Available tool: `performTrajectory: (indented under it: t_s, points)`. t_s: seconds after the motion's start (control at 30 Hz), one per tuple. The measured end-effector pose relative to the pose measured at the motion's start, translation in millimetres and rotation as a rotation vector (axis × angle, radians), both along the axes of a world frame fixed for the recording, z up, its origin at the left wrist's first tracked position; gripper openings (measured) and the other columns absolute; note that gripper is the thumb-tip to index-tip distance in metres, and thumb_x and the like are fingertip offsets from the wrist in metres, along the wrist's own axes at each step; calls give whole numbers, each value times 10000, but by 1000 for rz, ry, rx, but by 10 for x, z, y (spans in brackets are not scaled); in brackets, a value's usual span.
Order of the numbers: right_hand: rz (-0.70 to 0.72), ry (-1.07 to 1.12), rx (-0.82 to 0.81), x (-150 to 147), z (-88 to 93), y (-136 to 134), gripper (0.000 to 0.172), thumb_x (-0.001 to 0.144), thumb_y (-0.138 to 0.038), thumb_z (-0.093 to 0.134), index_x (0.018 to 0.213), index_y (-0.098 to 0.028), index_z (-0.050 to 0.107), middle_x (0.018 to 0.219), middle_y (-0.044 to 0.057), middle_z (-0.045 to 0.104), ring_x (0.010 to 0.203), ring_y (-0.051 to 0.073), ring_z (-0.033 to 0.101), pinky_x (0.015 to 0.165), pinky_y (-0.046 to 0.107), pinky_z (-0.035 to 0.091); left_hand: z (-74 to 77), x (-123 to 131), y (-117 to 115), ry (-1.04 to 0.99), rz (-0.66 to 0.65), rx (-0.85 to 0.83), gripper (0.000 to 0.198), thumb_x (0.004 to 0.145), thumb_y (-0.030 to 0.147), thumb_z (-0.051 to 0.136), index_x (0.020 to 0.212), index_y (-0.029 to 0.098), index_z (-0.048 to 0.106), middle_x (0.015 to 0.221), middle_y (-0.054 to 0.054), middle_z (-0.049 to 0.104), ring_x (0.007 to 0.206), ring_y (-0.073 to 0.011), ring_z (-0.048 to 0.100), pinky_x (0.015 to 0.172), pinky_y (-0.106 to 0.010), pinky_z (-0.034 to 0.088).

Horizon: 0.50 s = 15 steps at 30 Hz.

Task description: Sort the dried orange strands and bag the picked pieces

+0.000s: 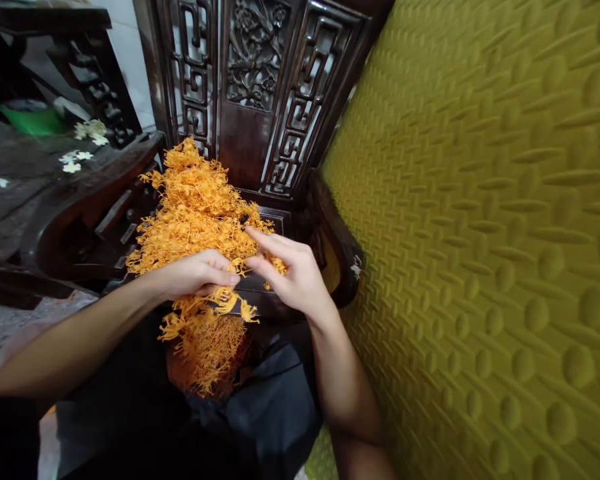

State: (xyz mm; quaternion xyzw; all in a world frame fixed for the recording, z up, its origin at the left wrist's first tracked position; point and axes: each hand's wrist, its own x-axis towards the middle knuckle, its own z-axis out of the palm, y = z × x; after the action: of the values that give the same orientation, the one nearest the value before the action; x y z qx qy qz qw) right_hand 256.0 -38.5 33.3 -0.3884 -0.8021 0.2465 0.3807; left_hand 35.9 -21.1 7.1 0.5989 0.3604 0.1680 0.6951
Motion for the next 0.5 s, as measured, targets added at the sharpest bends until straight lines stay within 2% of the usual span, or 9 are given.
performTrajectory:
  t_s: [0.1,0.17,0.27,0.33,0.4,0.5]
  points:
    - [127,-187,71,-118,2,-21,278,915,-335,703,1150,-196,756,853,46,688,765,159,613,719,307,489,5,-9,4,77,-12,72,383,801,353,647,522,188,444,433,41,379,392,-71,250,437,-264,142]
    - [96,-127,72,-143,-28,18,155,945,-286,658,947,-184,774,826,46,686,748,147,616,711,296,489,39,-25,0,97,-19,114,383,810,357,639,532,191,436,448,43,372,402,-75,251,440,-267,147]
    - [-199,286,105,-18,-34,158,199,935,-323,661,795,-185,693,700,0,612,590,97,545,555,240,448,98,-51,-30,124,-92,157,363,809,328,634,529,186,453,459,35,384,409,-80,274,443,-268,148]
    - [-397,697,115,144,-2,277,278,902,-423,688,765,-197,602,611,-55,495,456,59,418,409,194,328,113,-70,-58,169,-150,167,345,810,307,628,525,179,481,471,20,437,410,-84,323,437,-261,171]
    - [-413,964,-8,273,15,357,377,832,-503,741,771,-208,515,629,-76,480,426,43,393,356,162,259,105,-94,-66,165,-148,172,363,841,333,617,535,176,498,481,12,472,414,-86,360,435,-253,201]
    - [-324,1000,-282,275,-60,345,422,769,-508,794,823,-202,508,879,3,678,506,59,536,341,148,272,72,-131,-19,46,-11,169,388,895,414,604,598,173,537,474,26,476,398,-68,343,429,-236,209]
